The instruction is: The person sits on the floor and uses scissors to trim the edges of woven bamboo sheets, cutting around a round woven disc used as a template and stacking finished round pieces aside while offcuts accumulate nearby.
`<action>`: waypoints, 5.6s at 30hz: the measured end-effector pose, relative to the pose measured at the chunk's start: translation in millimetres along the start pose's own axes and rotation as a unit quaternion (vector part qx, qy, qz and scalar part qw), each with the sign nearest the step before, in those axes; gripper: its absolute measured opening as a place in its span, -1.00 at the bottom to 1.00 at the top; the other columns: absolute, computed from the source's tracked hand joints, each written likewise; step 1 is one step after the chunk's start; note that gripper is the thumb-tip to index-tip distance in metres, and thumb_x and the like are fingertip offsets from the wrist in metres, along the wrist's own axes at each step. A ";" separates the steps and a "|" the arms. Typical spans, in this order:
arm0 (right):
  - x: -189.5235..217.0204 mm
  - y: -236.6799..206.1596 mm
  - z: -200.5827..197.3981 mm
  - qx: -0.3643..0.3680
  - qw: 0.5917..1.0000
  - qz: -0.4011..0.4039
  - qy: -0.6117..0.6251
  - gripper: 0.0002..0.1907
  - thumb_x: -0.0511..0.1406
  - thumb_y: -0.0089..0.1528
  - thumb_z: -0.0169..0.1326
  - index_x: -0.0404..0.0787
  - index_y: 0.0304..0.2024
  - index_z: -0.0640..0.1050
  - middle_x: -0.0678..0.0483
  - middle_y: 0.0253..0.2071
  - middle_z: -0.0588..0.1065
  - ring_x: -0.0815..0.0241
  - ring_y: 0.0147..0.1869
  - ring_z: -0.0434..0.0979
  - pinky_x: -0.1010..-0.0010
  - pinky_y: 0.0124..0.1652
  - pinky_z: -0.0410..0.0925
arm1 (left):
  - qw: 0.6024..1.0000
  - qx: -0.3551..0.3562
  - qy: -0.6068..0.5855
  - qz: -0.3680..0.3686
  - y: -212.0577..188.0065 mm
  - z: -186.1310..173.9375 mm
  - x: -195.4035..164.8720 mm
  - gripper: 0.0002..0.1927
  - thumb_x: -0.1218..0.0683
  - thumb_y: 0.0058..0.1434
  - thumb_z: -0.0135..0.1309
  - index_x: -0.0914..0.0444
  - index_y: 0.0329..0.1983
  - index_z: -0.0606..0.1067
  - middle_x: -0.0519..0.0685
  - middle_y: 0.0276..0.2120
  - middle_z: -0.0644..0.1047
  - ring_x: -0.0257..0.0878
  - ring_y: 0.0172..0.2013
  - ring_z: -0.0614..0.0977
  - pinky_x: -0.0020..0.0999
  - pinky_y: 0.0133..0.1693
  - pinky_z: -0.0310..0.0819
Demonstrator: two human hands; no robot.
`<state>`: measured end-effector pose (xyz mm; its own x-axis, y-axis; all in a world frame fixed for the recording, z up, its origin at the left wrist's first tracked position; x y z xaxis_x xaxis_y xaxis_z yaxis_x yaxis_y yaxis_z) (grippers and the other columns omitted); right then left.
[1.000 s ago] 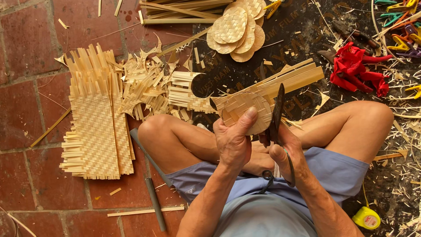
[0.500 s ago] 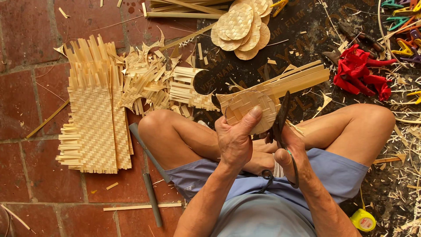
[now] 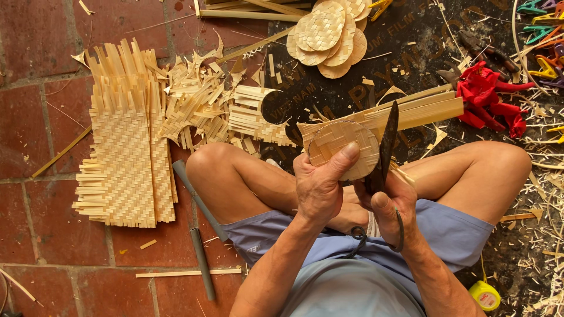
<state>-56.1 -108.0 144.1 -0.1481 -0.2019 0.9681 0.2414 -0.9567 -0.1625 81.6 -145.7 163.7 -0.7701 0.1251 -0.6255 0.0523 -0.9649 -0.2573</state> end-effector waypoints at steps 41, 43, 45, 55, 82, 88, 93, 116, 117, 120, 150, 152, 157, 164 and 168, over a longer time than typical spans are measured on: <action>19.9 6.2 -18.1 0.083 0.986 -0.012 -0.141 -0.08 0.34 0.22 -0.01 -0.35 0.12 0.44 0.13 -0.20 0.40 0.29 -0.12 0.35 0.47 -0.11 0.29 | 0.981 0.108 0.129 -0.100 3.3 -10.2 -15.8 -0.71 0.22 0.33 0.22 0.41 0.09 0.57 -0.02 -0.09 0.64 -0.32 -0.10 0.64 -0.39 0.00 0.57; 23.5 7.2 -20.5 0.096 0.985 -0.016 -0.140 -0.03 0.35 0.21 -0.03 -0.36 0.20 0.42 0.12 -0.21 0.37 0.30 -0.14 0.31 0.48 -0.14 0.26 | 0.975 0.119 0.155 -0.106 4.9 -10.1 -17.3 -0.71 0.22 0.33 0.22 0.41 0.09 0.57 -0.02 -0.09 0.65 -0.33 -0.11 0.64 -0.40 -0.01 0.57; 23.6 7.2 -23.2 0.094 0.982 -0.002 -0.164 -0.13 0.33 0.23 -0.02 -0.34 0.04 0.47 0.11 -0.22 0.39 0.28 -0.13 0.34 0.47 -0.14 0.27 | 0.973 0.116 0.164 -0.117 5.0 -11.2 -17.8 -0.71 0.22 0.31 0.23 0.41 0.08 0.58 -0.01 -0.11 0.65 -0.33 -0.14 0.65 -0.40 -0.04 0.58; 22.3 5.4 -29.6 0.103 0.980 -0.004 -0.171 -0.24 0.24 0.27 0.02 -0.33 0.00 0.49 0.11 -0.23 0.43 0.28 -0.12 0.39 0.46 -0.11 0.32 | 0.967 0.140 0.156 -0.143 5.5 -11.1 -14.6 -0.71 0.20 0.31 0.24 0.42 0.06 0.59 0.00 -0.12 0.65 -0.33 -0.15 0.65 -0.38 -0.05 0.59; 3.3 3.2 -41.5 0.101 0.962 0.112 -0.227 -0.04 0.38 0.08 0.00 -0.35 -0.01 0.55 0.02 -0.39 0.38 0.20 -0.30 0.32 0.40 -0.26 0.27 | 0.941 0.184 0.205 -0.196 5.6 -14.6 -23.1 -0.67 0.19 0.27 0.26 0.44 0.07 0.59 -0.01 -0.15 0.66 -0.34 -0.17 0.65 -0.40 -0.08 0.61; 7.5 2.6 -44.1 0.134 0.949 0.102 -0.267 -0.05 0.37 0.11 -0.08 -0.30 0.10 0.51 0.08 -0.26 0.49 0.27 -0.21 0.43 0.45 -0.18 0.36 | 0.924 0.207 0.246 -0.208 6.5 -14.6 -24.9 -0.69 0.18 0.27 0.27 0.40 0.04 0.61 -0.06 -0.17 0.65 -0.39 -0.21 0.63 -0.43 -0.12 0.58; 7.4 -0.7 -47.1 0.165 0.945 0.077 -0.270 -0.01 0.30 0.18 -0.09 -0.34 0.32 0.35 -0.03 0.01 0.52 0.18 0.06 0.53 0.39 0.05 0.38 | 0.906 0.217 0.300 -0.205 5.1 -16.1 -27.9 -0.75 0.17 0.27 0.29 0.35 -0.01 0.65 -0.12 -0.26 0.63 -0.42 -0.29 0.57 -0.46 -0.24 0.52; 55.4 23.1 -26.1 0.269 0.910 -0.070 -0.307 -0.31 -0.01 0.25 0.03 -0.37 0.25 0.40 -0.01 -0.26 0.46 0.10 -0.18 0.46 0.33 -0.18 0.38 | 0.848 0.288 0.365 -0.255 4.7 -10.6 -28.7 -0.77 0.19 0.20 0.28 0.39 -0.10 0.64 -0.15 -0.31 0.64 -0.45 -0.30 0.58 -0.48 -0.23 0.54; 64.9 22.9 -21.8 0.281 0.907 -0.118 -0.292 -0.34 0.00 0.31 0.01 -0.40 0.22 0.38 -0.05 -0.18 0.47 0.08 -0.11 0.49 0.31 -0.13 0.37 | 0.840 0.295 0.379 -0.253 4.4 -9.8 -28.7 -0.78 0.19 0.20 0.29 0.40 -0.12 0.64 -0.16 -0.32 0.64 -0.45 -0.31 0.57 -0.48 -0.24 0.53; 67.6 28.4 -20.0 0.285 0.900 -0.092 -0.317 -0.33 0.03 0.28 0.02 -0.40 0.17 0.41 -0.03 -0.23 0.50 0.09 -0.15 0.49 0.32 -0.18 0.40 | 0.833 0.287 0.384 -0.278 4.9 -11.3 -30.9 -0.79 0.20 0.18 0.28 0.41 -0.14 0.64 -0.15 -0.35 0.64 -0.45 -0.33 0.57 -0.47 -0.27 0.52; 56.8 2.3 -31.9 0.033 0.970 -0.076 -0.230 -0.69 -0.44 0.22 0.16 -0.30 0.04 0.53 0.08 -0.11 0.58 0.31 -0.09 0.53 0.47 -0.01 0.41 | 0.914 0.191 0.297 -0.202 28.0 -38.6 -53.0 -0.79 0.13 0.20 0.29 0.32 -0.13 0.66 -0.21 -0.33 0.65 -0.50 -0.35 0.61 -0.54 -0.30 0.56; 47.4 10.9 -23.0 -0.032 0.987 -0.068 -0.143 -0.62 -0.45 0.19 0.18 -0.31 0.05 0.44 0.08 -0.12 0.55 0.34 -0.07 0.54 0.50 -0.04 0.42 | 0.880 0.220 0.355 -0.226 21.4 -29.4 -35.2 -0.80 0.12 0.21 0.31 0.34 -0.17 0.67 -0.19 -0.41 0.61 -0.47 -0.43 0.56 -0.51 -0.40 0.50; 40.1 25.3 -6.1 -0.093 0.995 -0.038 -0.027 -0.65 -0.50 0.20 0.21 -0.31 0.02 0.48 0.09 -0.26 0.48 0.39 -0.30 0.45 0.54 -0.31 0.35 | 0.857 0.210 0.394 -0.257 23.5 -28.7 -31.1 -0.69 0.11 0.16 0.32 0.36 -0.07 0.65 -0.12 -0.36 0.62 -0.45 -0.40 0.57 -0.49 -0.37 0.51; 45.1 13.5 4.0 -0.272 0.953 -0.130 0.017 -0.65 -0.53 0.20 0.20 -0.29 0.00 0.43 0.10 -0.28 0.48 0.40 -0.36 0.46 0.58 -0.35 0.35 | 0.982 0.100 0.020 -0.159 6.9 -22.4 -15.5 -0.58 0.17 0.16 0.28 0.40 0.08 0.53 -0.02 -0.11 0.64 -0.33 -0.13 0.65 -0.42 -0.02 0.53; 41.1 6.4 -0.3 -0.317 0.936 -0.150 -0.010 -0.65 -0.54 0.22 0.21 -0.30 0.03 0.45 0.11 -0.28 0.47 0.43 -0.35 0.42 0.60 -0.31 0.32 | 0.994 0.019 -0.069 -0.082 -4.4 -17.2 26.4 -0.68 0.20 0.27 0.24 0.44 0.05 0.52 0.04 -0.06 0.63 -0.26 -0.05 0.66 -0.34 0.11 0.55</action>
<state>-60.9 -122.5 182.8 -0.0979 0.0933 0.9908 -0.4271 -0.9032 0.0428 72.0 -134.2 135.7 -0.8468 0.2502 -0.4694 -0.1025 -0.9427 -0.3175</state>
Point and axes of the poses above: each hand's wrist, its own y-axis towards the middle knuckle, its own z-axis out of the palm, x = y × z, the point moved 7 cm from there along y, towards the middle knuckle
